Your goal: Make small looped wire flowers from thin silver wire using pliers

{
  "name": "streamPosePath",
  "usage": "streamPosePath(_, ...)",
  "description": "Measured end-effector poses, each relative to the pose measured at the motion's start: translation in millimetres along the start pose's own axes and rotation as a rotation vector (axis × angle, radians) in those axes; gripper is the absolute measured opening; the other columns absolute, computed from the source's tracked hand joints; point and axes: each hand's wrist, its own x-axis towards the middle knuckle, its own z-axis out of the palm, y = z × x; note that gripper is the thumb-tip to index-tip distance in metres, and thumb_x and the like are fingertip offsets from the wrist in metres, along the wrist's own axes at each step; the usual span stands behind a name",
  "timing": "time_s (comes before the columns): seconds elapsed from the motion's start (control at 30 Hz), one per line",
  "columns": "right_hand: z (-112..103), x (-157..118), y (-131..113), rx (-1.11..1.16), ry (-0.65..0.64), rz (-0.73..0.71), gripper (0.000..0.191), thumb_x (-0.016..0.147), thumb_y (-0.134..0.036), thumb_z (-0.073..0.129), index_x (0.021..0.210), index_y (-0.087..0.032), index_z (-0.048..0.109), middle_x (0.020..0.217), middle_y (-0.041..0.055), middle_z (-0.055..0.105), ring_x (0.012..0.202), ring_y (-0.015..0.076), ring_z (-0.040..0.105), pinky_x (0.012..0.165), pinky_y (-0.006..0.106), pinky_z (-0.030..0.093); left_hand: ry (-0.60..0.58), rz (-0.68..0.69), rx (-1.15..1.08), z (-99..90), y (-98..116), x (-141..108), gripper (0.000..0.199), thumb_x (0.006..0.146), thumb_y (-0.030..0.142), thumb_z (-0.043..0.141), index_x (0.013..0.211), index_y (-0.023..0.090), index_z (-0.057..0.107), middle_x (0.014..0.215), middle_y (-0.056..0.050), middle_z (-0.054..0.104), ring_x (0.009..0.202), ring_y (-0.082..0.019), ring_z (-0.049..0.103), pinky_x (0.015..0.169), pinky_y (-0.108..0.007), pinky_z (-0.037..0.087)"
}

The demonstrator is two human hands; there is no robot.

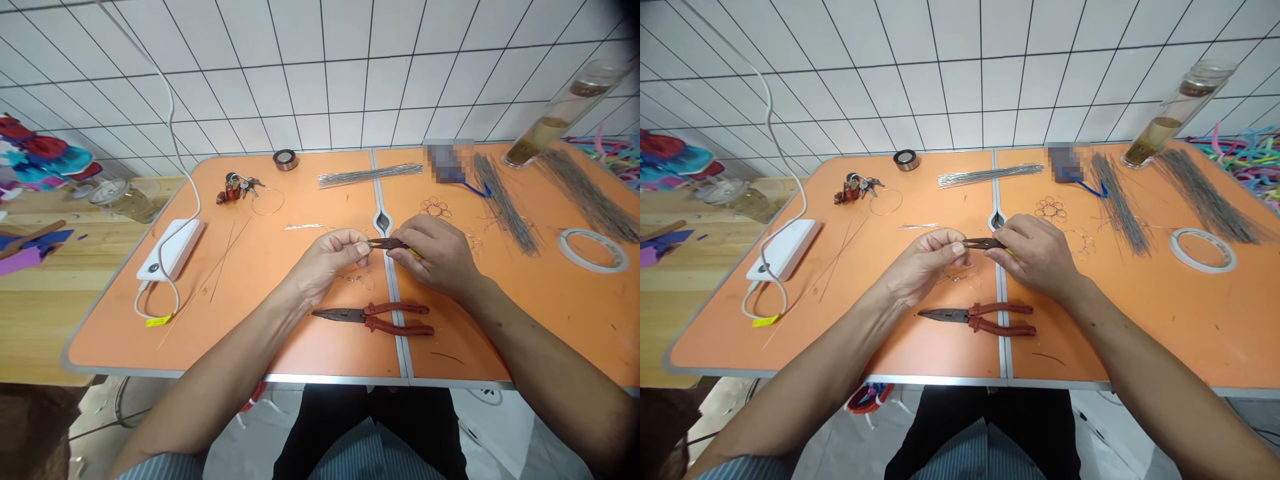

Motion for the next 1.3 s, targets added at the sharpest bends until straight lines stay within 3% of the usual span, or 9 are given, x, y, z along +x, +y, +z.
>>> streamPosePath(0.23, -2.8, -0.5, 0.7, -0.071, -0.023, -0.006, 0.032, 0.112, -0.046, 0.060, 0.096, -0.024, 0.077, 0.090, 0.0081, 0.076, 0.081, 0.0232, 0.066, 0.074, 0.039, 0.049, -0.020, 0.008, 0.011, 0.9, -2.8, 1.1, 0.041, 0.082, 0.051, 0.093, 0.073, 0.018, 0.069, 0.068, 0.000, 0.064, 0.071, -0.014, 0.059, 0.082, -0.030, 0.047)
streamPosePath(0.43, -4.7, 1.4, 0.0, -0.108, 0.018, -0.050, 0.033, 0.112, -0.046, 0.060, 0.096, -0.022, 0.077, 0.088, 0.0080, 0.076, 0.079, 0.0225, 0.066, 0.071, 0.039, 0.048, -0.001, -0.031, -0.072, 2.9, -1.8, 0.5, 0.038, 0.079, 0.046, 0.095, 0.075, 0.017, 0.071, 0.067, 0.001, 0.062, 0.064, -0.010, 0.050, 0.067, -0.027, 0.040)
streamPosePath(0.6, -3.5, 1.1, -0.2, -0.110, 0.028, -0.050, 0.034, 0.113, -0.045, 0.059, 0.095, -0.022, 0.077, 0.086, 0.0076, 0.075, 0.076, 0.0221, 0.065, 0.069, 0.039, 0.048, 0.000, -0.043, -0.125, 5.2, 1.2, -0.7, 0.035, 0.079, 0.043, 0.096, 0.076, 0.017, 0.072, 0.064, 0.002, 0.059, 0.062, -0.010, 0.048, 0.064, -0.025, 0.038)
streamPosePath(1.3, -0.9, 0.4, -1.5, 0.016, -0.028, 0.049, 0.031, 0.113, -0.038, 0.058, 0.099, -0.019, 0.078, 0.094, 0.0096, 0.076, 0.084, 0.0234, 0.069, 0.072, 0.037, 0.050, 0.043, -0.008, -0.090, 0.2, -3.8, 3.1, 0.033, 0.078, 0.044, 0.096, 0.084, 0.017, 0.078, 0.065, 0.004, 0.055, 0.061, -0.008, 0.044, 0.065, -0.024, 0.041)
